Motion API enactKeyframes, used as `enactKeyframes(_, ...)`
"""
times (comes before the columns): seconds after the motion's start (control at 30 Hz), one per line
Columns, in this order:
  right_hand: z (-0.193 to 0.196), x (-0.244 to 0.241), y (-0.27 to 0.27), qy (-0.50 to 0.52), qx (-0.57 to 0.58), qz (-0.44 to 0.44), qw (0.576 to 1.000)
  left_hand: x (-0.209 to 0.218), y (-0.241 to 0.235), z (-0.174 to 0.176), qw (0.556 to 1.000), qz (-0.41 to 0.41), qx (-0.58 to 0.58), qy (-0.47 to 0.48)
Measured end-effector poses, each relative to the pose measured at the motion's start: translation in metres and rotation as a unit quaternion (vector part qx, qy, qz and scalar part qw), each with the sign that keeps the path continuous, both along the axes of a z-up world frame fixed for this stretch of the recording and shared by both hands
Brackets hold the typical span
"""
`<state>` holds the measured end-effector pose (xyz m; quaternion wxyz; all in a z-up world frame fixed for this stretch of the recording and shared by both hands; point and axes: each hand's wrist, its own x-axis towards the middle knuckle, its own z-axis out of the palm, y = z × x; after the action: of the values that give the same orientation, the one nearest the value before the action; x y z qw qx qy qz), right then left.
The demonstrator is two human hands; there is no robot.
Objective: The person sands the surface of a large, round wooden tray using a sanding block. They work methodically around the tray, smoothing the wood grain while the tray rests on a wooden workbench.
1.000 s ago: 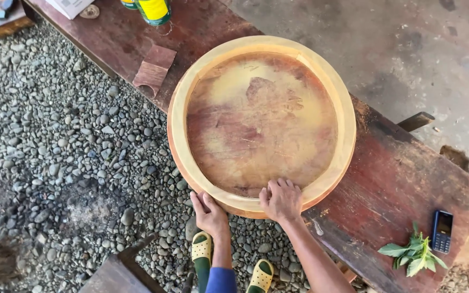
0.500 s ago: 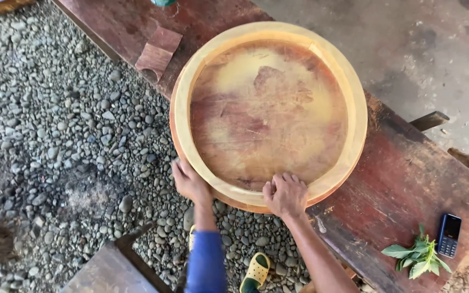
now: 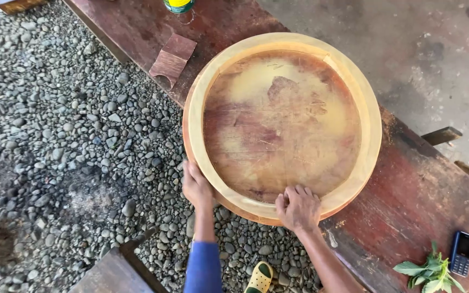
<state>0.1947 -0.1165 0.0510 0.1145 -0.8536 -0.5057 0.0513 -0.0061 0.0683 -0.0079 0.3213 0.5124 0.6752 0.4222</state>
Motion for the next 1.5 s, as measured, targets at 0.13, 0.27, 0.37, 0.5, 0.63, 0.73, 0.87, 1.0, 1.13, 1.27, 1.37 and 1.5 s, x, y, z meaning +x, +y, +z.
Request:
enactKeyframes(0.13,0.003,-0.002,-0.004,0.016,-0.022,-0.021,0.999,-0.006,0.080,-0.012,0.993,-0.077,-0.084,-0.038)
enactKeyframes(0.27,0.010,-0.005,-0.004,0.011,0.037,-0.009,0.999,-0.007,0.058,0.002,0.987,-0.110,-0.023,-0.116)
enactKeyframes(0.37,0.011,-0.006,-0.001,0.025,-0.001,-0.017,1.000,0.010,-0.046,0.041,0.973,-0.107,-0.033,-0.202)
enactKeyframes(0.5,0.010,-0.007,-0.001,-0.009,0.018,-0.012,1.000,0.062,-0.159,-0.006,0.934,-0.013,-0.082,-0.349)
enactKeyframes(0.63,0.006,-0.005,-0.003,-0.008,0.030,-0.009,0.999,0.072,-0.155,0.010,0.827,0.072,-0.171,-0.531)
enactKeyframes(0.73,0.009,-0.004,-0.003,0.000,0.032,-0.007,0.999,0.045,-0.102,0.014,0.822,0.057,-0.186,-0.535)
enactKeyframes(0.87,0.014,-0.007,-0.002,0.009,0.057,-0.011,0.998,0.004,-0.012,0.007,0.907,-0.048,-0.205,-0.364)
enactKeyframes(1.0,0.008,-0.008,-0.003,0.022,0.031,-0.006,0.999,0.004,-0.019,-0.011,0.936,-0.080,-0.113,-0.322)
enactKeyframes(1.13,0.014,-0.008,-0.002,0.012,0.037,-0.011,0.999,0.026,-0.103,-0.010,0.981,-0.087,-0.012,-0.174)
enactKeyframes(1.27,0.018,-0.008,-0.001,-0.008,0.062,-0.003,0.998,0.033,-0.098,-0.012,0.977,-0.020,-0.047,-0.207)
enactKeyframes(1.37,0.020,-0.006,0.000,0.018,0.012,-0.019,1.000,0.009,-0.032,0.012,0.970,-0.081,-0.009,-0.230)
enactKeyframes(1.5,0.016,-0.008,-0.002,0.027,0.004,-0.011,1.000,-0.007,0.029,-0.026,0.945,-0.114,-0.072,-0.297)
